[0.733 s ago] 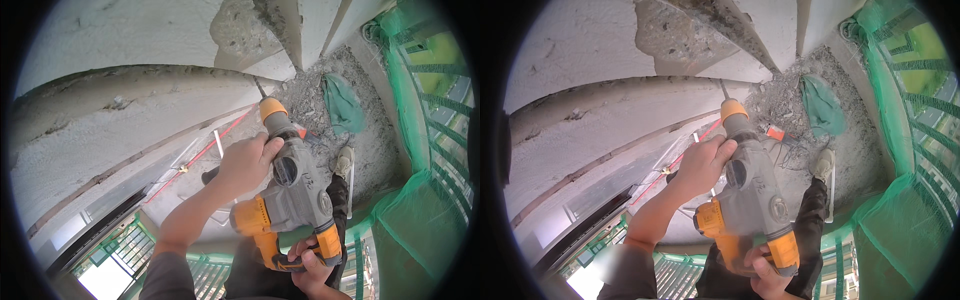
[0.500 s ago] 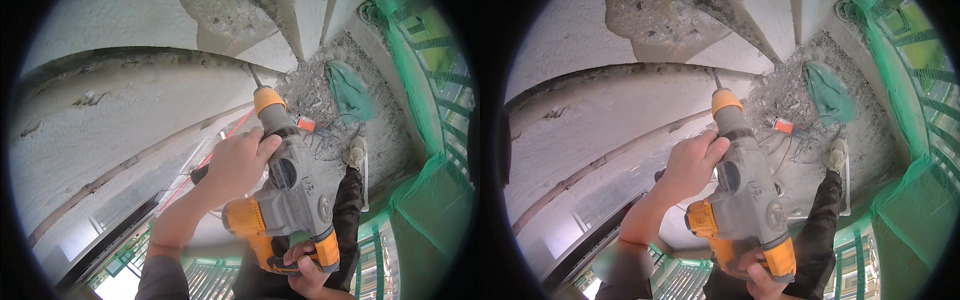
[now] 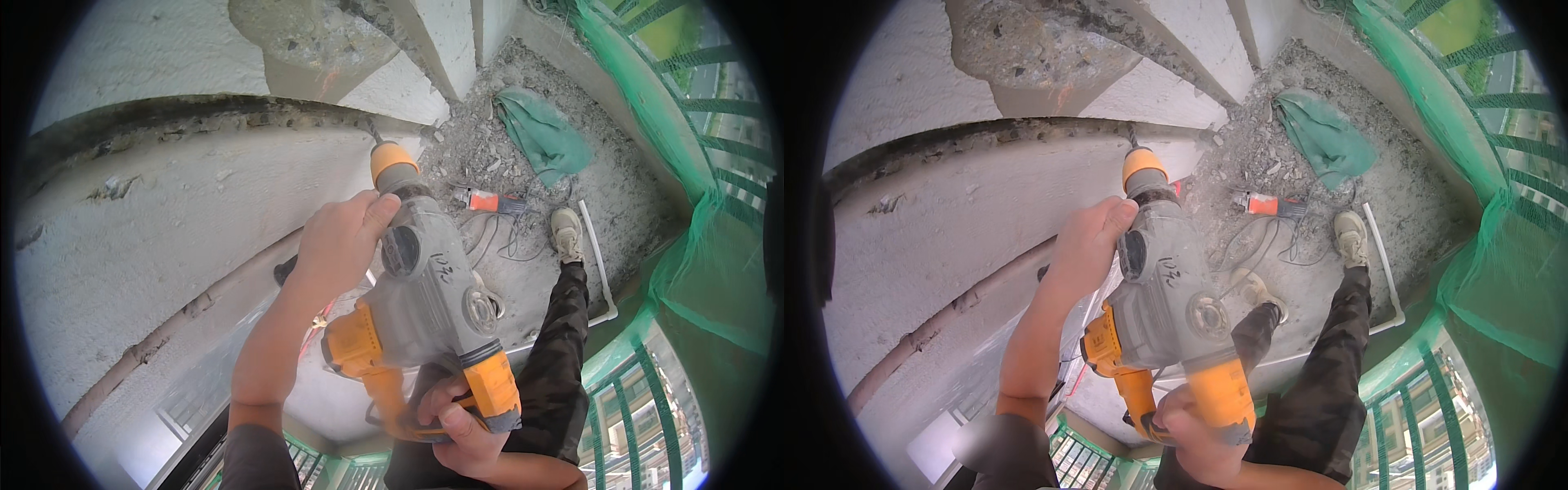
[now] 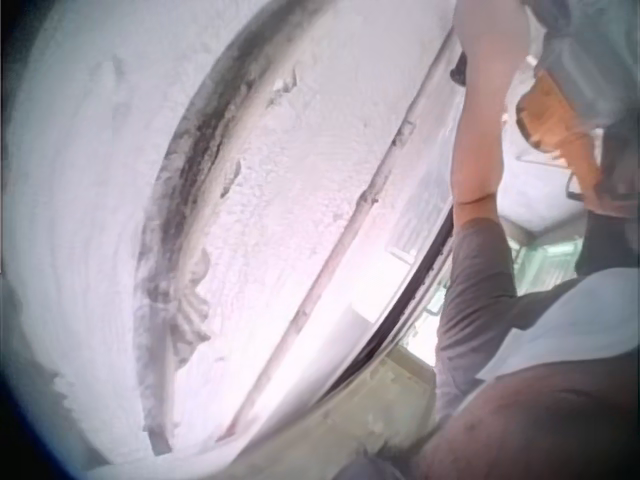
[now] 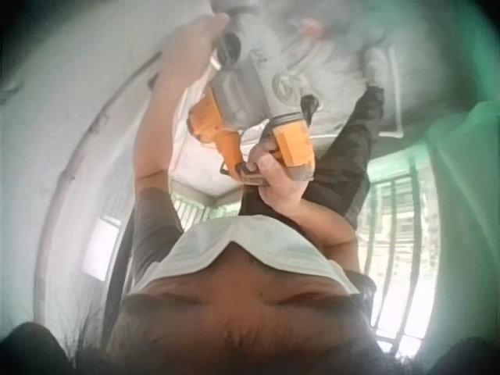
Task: The person uses a rotary hammer drill to create grooves in a concrete ceiling and then fits white PVC pipes into the grooves. The person repeats this process for multiple sections of the ceiling.
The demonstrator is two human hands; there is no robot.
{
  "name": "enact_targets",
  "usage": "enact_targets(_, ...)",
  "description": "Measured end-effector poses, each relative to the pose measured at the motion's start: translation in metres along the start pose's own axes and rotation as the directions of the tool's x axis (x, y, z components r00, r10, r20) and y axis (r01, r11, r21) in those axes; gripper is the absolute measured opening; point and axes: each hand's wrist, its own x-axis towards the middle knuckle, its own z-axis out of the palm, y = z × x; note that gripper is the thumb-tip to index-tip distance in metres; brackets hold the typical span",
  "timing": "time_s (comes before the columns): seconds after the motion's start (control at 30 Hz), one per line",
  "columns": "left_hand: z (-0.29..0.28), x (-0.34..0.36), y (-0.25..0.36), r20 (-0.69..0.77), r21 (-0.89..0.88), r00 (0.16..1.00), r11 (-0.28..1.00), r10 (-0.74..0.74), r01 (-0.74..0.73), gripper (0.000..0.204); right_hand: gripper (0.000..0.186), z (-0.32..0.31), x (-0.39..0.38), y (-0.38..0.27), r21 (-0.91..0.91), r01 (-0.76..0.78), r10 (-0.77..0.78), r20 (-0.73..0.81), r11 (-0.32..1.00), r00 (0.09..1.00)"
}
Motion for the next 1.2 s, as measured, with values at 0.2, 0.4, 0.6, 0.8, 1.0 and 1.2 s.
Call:
enact_targets(0.2, 0.015, -0.018, 0.0, 0.002, 0.036, 0.997, 0.996, 0.082, -0.082, 0.06, 0.037, -0.022, -0.022, 0.012, 0.123, -0.003, 0.01, -0.053, 0.992, 0.999)
enact_targets(0.4, 0.012, -0.028, 0.02, 0.029, 0.032, 0.999, 0.999, -0.022, 0.021, 0.055, 0.034, -0.022, -0.02, -0.019, 0.006, -0.093, 0.093, -0.128, 0.996, 0.987)
enact_targets(0.6, 0.007, -0.039, 0.037, 0.098, -0.079, 0.995, 0.996, -0.022, 0.03, 0.048, 0.015, -0.021, -0.046, -0.04, -0.046, -0.25, 0.24, -0.155, 0.967, 0.958)
enact_targets(0.8, 0.006, -0.042, 0.034, 0.069, -0.015, 0.998, 1.0, -0.009, 0.01, 0.044, 0.013, -0.029, -0.047, -0.021, 0.003, -0.274, 0.271, -0.15, 0.962, 0.951)
enact_targets(1.0, 0.0, -0.042, 0.026, 0.041, 0.039, 0.999, 0.999, 0.031, -0.033, 0.045, 0.009, -0.028, -0.048, 0.007, 0.042, -0.25, 0.253, -0.123, 0.967, 0.96)
enact_targets(1.2, -0.009, -0.012, 0.014, 0.009, 0.061, 1.0, 0.998, -0.008, 0.007, 0.051, 0.009, -0.006, -0.021, 0.018, -0.021, -0.187, 0.185, -0.081, 0.982, 0.979)
